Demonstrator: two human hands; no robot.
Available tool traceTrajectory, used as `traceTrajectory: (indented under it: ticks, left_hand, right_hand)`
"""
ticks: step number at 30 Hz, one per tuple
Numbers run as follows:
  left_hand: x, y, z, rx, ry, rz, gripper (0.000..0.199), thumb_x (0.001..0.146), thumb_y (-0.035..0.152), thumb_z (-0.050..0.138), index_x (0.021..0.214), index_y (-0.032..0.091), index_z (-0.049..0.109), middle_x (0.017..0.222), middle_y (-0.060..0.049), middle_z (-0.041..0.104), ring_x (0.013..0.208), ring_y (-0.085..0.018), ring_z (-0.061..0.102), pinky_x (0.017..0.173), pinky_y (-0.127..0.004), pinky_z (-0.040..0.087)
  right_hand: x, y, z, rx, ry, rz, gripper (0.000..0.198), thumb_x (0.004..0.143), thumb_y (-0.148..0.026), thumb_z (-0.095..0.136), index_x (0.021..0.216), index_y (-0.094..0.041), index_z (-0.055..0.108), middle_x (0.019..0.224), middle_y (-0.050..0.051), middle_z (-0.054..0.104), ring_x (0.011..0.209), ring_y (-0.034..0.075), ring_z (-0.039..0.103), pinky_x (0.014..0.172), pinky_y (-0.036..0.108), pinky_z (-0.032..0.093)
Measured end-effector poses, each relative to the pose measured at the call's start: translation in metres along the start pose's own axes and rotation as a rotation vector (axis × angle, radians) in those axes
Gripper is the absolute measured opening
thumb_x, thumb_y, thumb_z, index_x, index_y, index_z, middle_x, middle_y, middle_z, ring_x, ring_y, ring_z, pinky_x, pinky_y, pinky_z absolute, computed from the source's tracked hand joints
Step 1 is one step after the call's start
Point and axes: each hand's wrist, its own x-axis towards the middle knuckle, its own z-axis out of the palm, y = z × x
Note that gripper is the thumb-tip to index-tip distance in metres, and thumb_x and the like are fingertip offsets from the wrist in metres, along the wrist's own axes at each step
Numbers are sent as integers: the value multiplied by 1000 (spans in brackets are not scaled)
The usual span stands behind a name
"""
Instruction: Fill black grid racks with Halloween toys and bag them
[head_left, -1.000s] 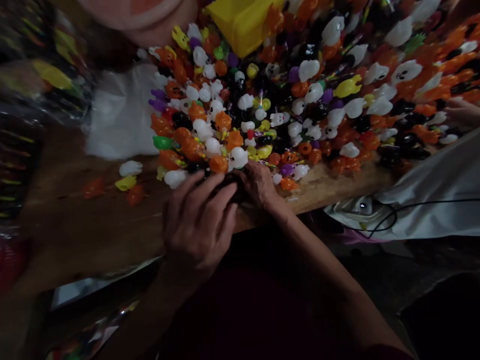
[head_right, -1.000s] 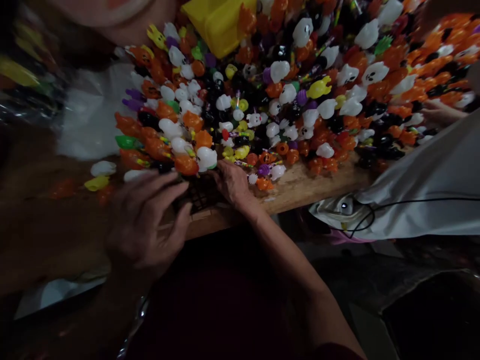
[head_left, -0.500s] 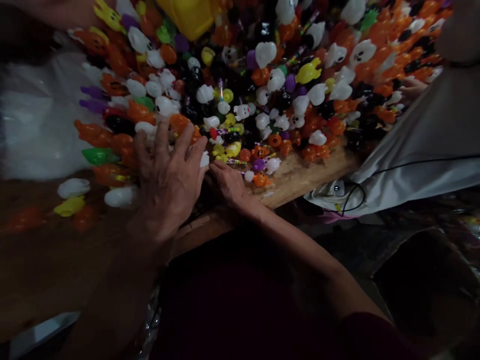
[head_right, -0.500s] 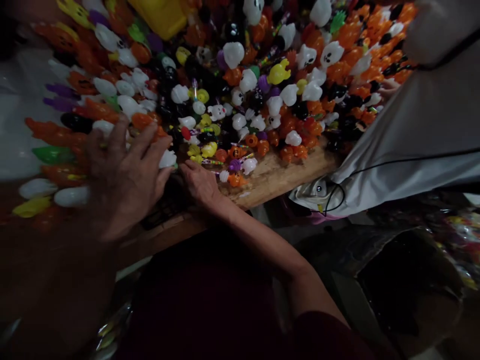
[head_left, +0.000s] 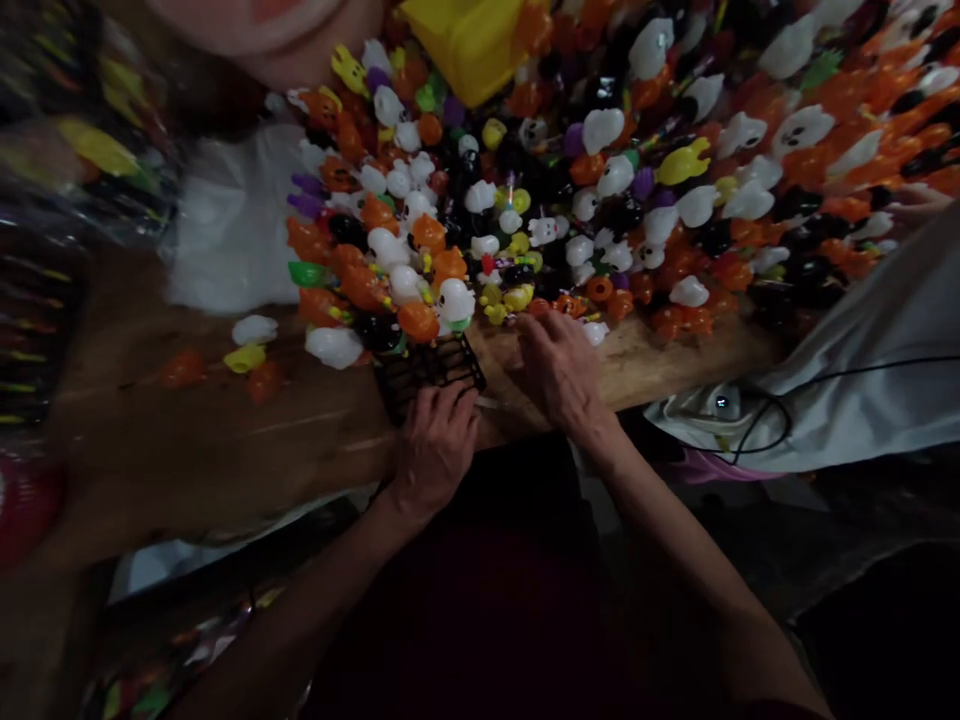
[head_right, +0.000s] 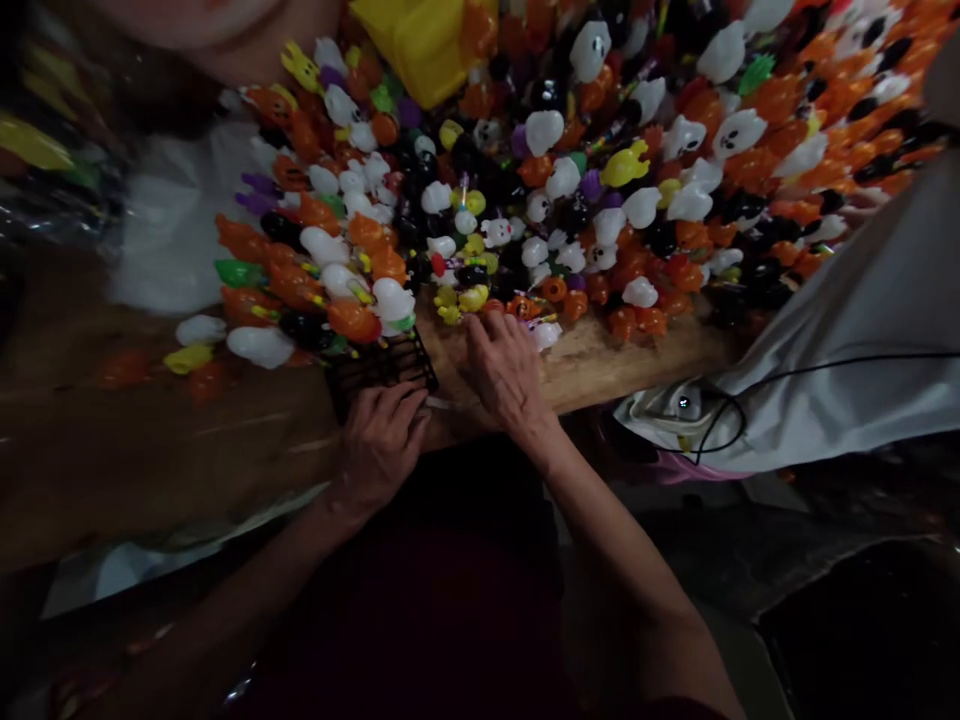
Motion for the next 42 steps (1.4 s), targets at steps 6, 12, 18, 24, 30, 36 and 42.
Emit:
traceTrajectory:
  ticks: [6,12,18,24,30,36,42]
  left_hand:
    - [40,-1,23,-74,-62,-39,12,94,9,57,93,17,66,91,-7,69,87,-26,59,79,-38,53]
    - [33,-3,16,-286,-5,-20,15,98,9,51,102,17,63,104,-8,73,99,-22,64,93,-36,54]
    - [-6,-29,-16,-165,27,-59,25,92,10,63,116,17,64,116,-11,72,106,-26,65,98,-40,51]
    - [-15,-46,-7,-97,-5,-122,21,96,22,61,114,16,69,118,-14,69,106,-28,67,93,-39,53]
    - [-18,-49,-11,-326,73,-243,19,95,26,65,112,20,70,120,-9,73,110,-23,70,97,-36,56]
    - [-9,-43,-30,-474,136,-334,12,94,18,62,101,19,72,104,-5,76,98,-17,73,89,-29,59]
    - [7,-26,-25,-621,94,-364,15,95,24,63,103,18,73,97,-5,75,87,-15,72,79,-25,60]
  right_hand:
    - [-14,12,-8,643,321,325,28,97,-30,56,124,-24,59,100,2,67,72,13,63,67,30,55]
    - [-51,14,12,472,226,238,16,100,-26,55,104,-22,70,103,7,71,98,19,68,90,37,56]
    - [-54,14,13,121,98,170,26,100,-27,52,118,-19,70,113,14,68,102,27,58,92,48,49]
    - [-46,20,20,7,25,172,28,101,-27,47,112,-18,71,100,12,65,92,24,57,85,43,49]
    - [-56,-2,7,334,64,85,21,102,-28,48,109,-19,67,97,9,67,86,20,63,77,34,52]
    - [-46,-38,7,475,-56,0,20,102,-27,45,91,-21,61,84,6,67,76,18,61,71,31,51]
    - [-39,-44,10,612,-112,25,22,102,-26,44,98,-20,64,88,5,72,78,17,66,71,30,53]
